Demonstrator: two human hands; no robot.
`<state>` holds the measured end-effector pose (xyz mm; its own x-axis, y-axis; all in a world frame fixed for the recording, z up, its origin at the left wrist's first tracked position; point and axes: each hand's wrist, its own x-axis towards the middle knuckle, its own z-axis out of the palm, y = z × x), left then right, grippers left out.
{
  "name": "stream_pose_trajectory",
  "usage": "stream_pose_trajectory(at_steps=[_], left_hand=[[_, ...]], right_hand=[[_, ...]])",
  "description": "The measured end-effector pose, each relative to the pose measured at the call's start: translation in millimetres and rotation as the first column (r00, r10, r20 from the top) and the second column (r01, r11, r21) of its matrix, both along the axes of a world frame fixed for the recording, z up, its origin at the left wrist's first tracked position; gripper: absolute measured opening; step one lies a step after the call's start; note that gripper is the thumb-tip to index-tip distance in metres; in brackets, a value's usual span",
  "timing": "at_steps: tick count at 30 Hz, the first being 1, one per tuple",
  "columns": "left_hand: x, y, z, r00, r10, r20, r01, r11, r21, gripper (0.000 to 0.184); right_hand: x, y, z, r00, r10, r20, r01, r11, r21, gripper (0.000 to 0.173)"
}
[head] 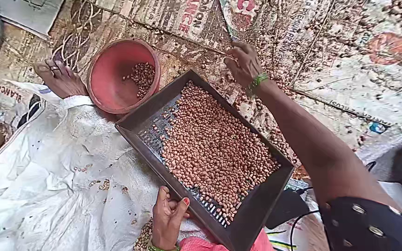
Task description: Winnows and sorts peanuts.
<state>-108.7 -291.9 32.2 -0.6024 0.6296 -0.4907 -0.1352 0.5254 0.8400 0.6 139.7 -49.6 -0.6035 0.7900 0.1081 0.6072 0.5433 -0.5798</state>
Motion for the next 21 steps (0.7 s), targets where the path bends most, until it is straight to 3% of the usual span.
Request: stream_pose_trajectory(at_steps=[3,5,7,9,11,14,17,21], left_hand=[[0,0,-1,1.000,0.000,0.009,0.000,1.000,-0.007,0.040],[-3,1,0,1.000,0.011,0.023,-0.011,1.000,-0.016,0.040],[-3,2,0,0.999,0.018,0.029,-0.017,1.000,-0.012,0.038],[-3,2,-1,1.000,0.007,0.029,-0.008,1.000,0.004,0.037],[-2,3,-1,1.000,0.012,0.022,-0.012,1.000,0.008,0.037],[-2,3,-1,1.000,0.014,0.011,-0.015,1.000,0.017,0.040],[-2,3,-4,1.000,0.011,-0.006,-0.011,1.000,0.026,0.041],[-2,3,-6,1.000,0.000,-0.003,0.000,0.998,0.060,0.038]], right_hand=[[-14,37,-53,0.953,-0.280,0.118,0.272,0.959,0.075,0.080],[-39,19,-65,0.982,-0.171,0.082,0.152,0.967,0.207,0.076],[-62,4,-71,0.995,0.072,0.066,-0.090,0.941,0.326,0.049],[-74,8,-76,0.965,0.231,0.125,-0.262,0.877,0.402,0.035],[-70,21,-68,0.967,0.182,0.181,-0.238,0.899,0.367,0.032],[-46,39,-51,0.950,0.005,0.314,-0.079,0.971,0.224,0.043],[-13,34,-42,0.920,-0.135,0.369,0.069,0.980,0.188,0.041],[32,8,-40,0.905,-0.137,0.402,0.073,0.982,0.172,0.037]])
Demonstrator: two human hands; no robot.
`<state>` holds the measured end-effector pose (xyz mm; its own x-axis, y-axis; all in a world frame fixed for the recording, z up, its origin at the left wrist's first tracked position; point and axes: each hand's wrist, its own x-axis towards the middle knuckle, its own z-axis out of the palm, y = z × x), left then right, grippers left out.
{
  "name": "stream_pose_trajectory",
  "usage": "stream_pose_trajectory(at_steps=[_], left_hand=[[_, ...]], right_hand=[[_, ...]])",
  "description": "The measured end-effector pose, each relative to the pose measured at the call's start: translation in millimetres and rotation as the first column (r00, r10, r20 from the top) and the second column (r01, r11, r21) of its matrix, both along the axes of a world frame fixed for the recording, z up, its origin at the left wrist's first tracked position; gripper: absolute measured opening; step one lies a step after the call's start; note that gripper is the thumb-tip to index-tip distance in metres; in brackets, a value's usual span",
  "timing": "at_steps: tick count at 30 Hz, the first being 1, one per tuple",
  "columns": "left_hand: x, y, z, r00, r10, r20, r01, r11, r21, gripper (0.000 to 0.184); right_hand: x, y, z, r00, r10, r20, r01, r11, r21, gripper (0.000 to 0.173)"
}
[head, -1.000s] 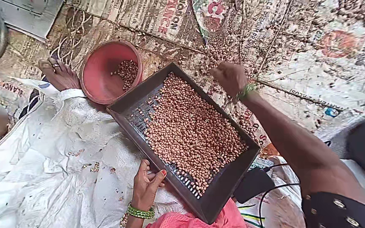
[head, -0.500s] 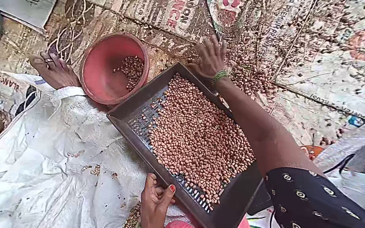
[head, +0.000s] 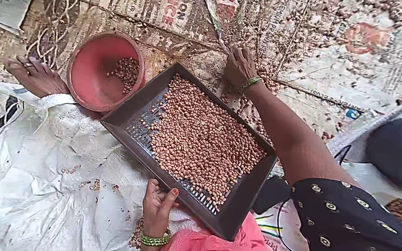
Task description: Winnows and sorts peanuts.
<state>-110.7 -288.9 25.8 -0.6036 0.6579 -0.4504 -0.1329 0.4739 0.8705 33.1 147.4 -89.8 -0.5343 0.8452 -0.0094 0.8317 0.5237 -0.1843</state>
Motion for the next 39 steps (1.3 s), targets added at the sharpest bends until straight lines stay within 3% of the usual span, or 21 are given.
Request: stream_pose_trajectory(at_steps=[2,5,9,12,15,20,23,28,30,34,39], left_hand=[[0,-1,-1,1.000,-0.007,-0.004,0.007,1.000,0.016,0.037],[0,-2,-1,1.000,-0.010,-0.009,0.010,1.000,0.020,0.035],[1,0,-3,1.000,-0.007,-0.004,0.007,0.999,0.040,0.034],[0,-2,-3,1.000,-0.020,-0.014,0.020,0.999,0.034,0.034],[-1,-1,-3,0.999,-0.025,-0.022,0.025,0.999,0.030,0.034],[0,-1,-2,1.000,-0.013,-0.028,0.014,1.000,0.027,0.035],[1,-1,-2,0.999,0.004,-0.048,-0.004,1.000,0.000,0.036],[1,-1,-2,0.999,0.011,-0.046,-0.011,1.000,-0.011,0.038],[1,-1,-3,0.999,0.018,-0.043,-0.018,1.000,-0.006,0.037],[1,-1,-3,0.999,0.017,-0.039,-0.017,1.000,0.003,0.035],[0,-3,-4,0.999,0.002,-0.036,-0.001,1.000,0.021,0.035]], right_hand=[[33,-11,4,0.996,0.048,-0.075,-0.048,0.999,0.000,0.033],[94,-42,7,0.956,0.081,-0.284,-0.067,0.996,0.059,0.046],[189,-109,-8,0.967,0.088,-0.240,-0.095,0.995,-0.019,0.086],[219,-152,-17,0.979,0.106,-0.175,-0.130,0.983,-0.132,0.096],[201,-150,-30,0.970,0.123,-0.209,-0.143,0.986,-0.084,0.090],[115,-101,-29,0.921,0.252,-0.296,-0.254,0.967,0.031,0.073],[68,-79,-27,0.869,0.412,-0.272,-0.399,0.911,0.105,0.049],[26,-52,-24,0.765,0.614,-0.196,-0.598,0.789,0.140,0.027],[28,-36,-23,0.820,0.545,-0.175,-0.523,0.838,0.155,0.024],[49,-19,-12,0.971,0.226,-0.076,-0.218,0.971,0.100,0.036],[77,-36,-15,0.992,-0.107,-0.073,0.110,0.993,0.036,0.041]])
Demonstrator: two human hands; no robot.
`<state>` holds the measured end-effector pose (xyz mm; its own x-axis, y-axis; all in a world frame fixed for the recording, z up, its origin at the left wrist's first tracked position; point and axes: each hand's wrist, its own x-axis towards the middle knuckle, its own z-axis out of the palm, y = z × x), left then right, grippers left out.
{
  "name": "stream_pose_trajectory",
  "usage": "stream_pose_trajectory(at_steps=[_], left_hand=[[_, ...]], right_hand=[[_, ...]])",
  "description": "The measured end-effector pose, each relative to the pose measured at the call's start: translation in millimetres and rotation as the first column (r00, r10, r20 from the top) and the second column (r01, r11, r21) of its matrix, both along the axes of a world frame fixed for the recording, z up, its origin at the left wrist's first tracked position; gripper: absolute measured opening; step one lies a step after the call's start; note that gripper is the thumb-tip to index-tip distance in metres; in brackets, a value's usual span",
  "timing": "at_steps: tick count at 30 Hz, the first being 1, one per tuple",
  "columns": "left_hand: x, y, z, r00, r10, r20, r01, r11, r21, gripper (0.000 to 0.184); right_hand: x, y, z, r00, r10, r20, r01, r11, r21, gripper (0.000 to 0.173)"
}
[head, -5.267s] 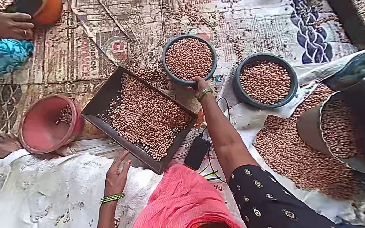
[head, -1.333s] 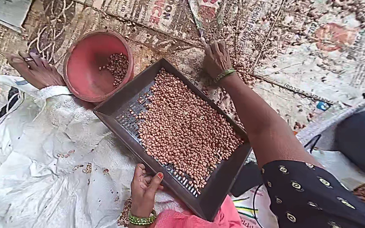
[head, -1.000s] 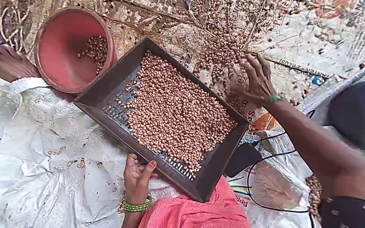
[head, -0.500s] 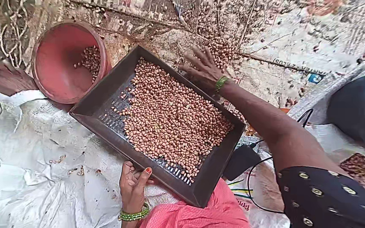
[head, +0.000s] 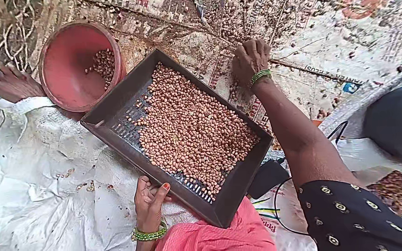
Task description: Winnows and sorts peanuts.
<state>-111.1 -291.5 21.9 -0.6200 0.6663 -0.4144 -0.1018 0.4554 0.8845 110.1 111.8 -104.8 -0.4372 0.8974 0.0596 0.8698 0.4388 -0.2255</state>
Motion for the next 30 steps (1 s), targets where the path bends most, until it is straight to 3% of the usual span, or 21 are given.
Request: stream_pose_trajectory(at_steps=[2,8,11,13,15,18,20,22,24,27,30], left_hand=[[0,1,-1,1.000,0.001,0.004,-0.001,1.000,0.004,0.036],[-2,2,0,1.000,-0.003,0.016,0.002,1.000,0.014,0.035],[-1,2,1,1.000,-0.018,0.018,0.019,1.000,-0.014,0.037],[-1,2,2,0.999,-0.029,-0.015,0.028,0.997,-0.071,0.039],[1,5,3,0.995,-0.054,-0.084,0.041,0.987,-0.153,0.041],[4,12,3,0.986,-0.090,-0.137,0.054,0.967,-0.249,0.054],[1,14,3,0.991,-0.063,-0.121,0.035,0.975,-0.218,0.053],[-5,17,8,0.991,-0.050,-0.126,0.032,0.990,-0.136,0.051],[-15,15,18,0.988,-0.056,-0.146,0.044,0.995,-0.086,0.048],[-32,7,27,0.987,-0.056,-0.151,0.051,0.998,-0.040,0.044],[-34,0,29,0.985,-0.054,-0.161,0.048,0.998,-0.039,0.047]], right_hand=[[7,-6,3,0.997,-0.077,0.010,0.077,0.996,-0.049,0.044],[29,-1,19,0.996,-0.079,0.037,0.084,0.980,-0.179,0.050],[29,-8,41,0.989,-0.122,-0.085,0.095,0.959,-0.269,0.049],[15,-29,64,0.949,-0.099,-0.300,0.003,0.953,-0.304,0.043],[-8,-67,96,0.867,0.001,-0.498,-0.199,0.918,-0.343,0.036],[-25,-116,150,0.773,0.132,-0.620,-0.525,0.681,-0.510,0.041],[-7,-120,164,0.794,0.148,-0.589,-0.526,0.654,-0.544,0.047],[36,-106,147,0.845,0.167,-0.509,-0.402,0.826,-0.396,0.043],[98,-105,110,0.952,0.173,-0.251,-0.249,0.918,-0.309,0.048],[166,-151,65,0.989,0.126,0.074,-0.081,0.893,-0.443,0.091],[172,-196,38,0.979,0.080,0.185,0.022,0.870,-0.492,0.105]])
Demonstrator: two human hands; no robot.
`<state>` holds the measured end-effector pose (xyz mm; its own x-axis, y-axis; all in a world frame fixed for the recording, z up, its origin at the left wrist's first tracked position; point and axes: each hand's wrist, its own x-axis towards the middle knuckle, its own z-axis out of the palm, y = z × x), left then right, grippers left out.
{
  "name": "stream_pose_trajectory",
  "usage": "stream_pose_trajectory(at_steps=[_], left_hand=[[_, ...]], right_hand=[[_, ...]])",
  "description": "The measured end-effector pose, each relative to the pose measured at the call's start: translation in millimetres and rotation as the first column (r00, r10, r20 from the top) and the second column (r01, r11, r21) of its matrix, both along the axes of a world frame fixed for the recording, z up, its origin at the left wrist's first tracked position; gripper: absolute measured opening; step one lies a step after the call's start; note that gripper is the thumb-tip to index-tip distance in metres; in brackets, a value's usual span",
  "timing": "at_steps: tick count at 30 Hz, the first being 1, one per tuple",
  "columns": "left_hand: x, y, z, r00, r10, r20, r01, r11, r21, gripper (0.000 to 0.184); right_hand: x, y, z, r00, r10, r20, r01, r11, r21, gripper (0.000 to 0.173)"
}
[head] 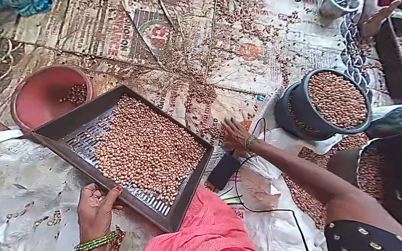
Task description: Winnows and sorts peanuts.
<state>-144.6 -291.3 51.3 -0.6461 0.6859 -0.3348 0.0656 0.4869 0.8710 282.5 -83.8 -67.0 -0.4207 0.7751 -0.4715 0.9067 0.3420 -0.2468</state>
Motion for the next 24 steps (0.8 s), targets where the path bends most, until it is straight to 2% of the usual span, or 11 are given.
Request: stream_pose_trajectory(at_steps=[1,4,7,10,13,15,20,22,24], left_hand=[[2,-1,1,1.000,0.002,-0.003,-0.002,1.000,-0.003,0.046],[2,-3,1,1.000,0.015,-0.006,-0.015,1.000,0.008,0.046],[2,0,-2,1.000,0.009,0.000,-0.009,1.000,0.016,0.048],[2,1,-3,1.000,0.008,0.006,-0.008,1.000,0.003,0.049],[3,2,1,1.000,-0.013,0.012,0.013,1.000,-0.012,0.048],[4,3,3,1.000,-0.014,0.026,0.014,1.000,-0.016,0.047],[7,6,1,1.000,-0.012,0.029,0.013,1.000,-0.013,0.048],[7,5,-1,1.000,-0.011,0.023,0.011,1.000,-0.005,0.047],[9,5,-2,1.000,-0.007,0.022,0.007,1.000,0.003,0.047]], right_hand=[[-5,-7,-6,1.000,-0.012,0.029,0.011,1.000,0.019,0.105],[-17,-4,-33,0.998,0.042,-0.042,-0.035,0.990,0.138,0.105],[-36,4,-38,0.991,0.100,-0.092,-0.085,0.984,0.154,0.095],[-59,8,-47,0.962,0.188,-0.199,-0.136,0.959,0.249,0.079],[-89,32,-48,0.904,0.322,-0.280,-0.229,0.920,0.318,0.061],[-108,54,-53,0.841,0.432,-0.326,-0.296,0.872,0.390,0.055],[-130,106,-65,0.662,0.603,-0.445,-0.337,0.770,0.542,0.032],[-135,122,-64,0.655,0.608,-0.448,-0.297,0.752,0.588,0.023],[-138,137,-60,0.705,0.585,-0.402,-0.274,0.747,0.606,0.021]])
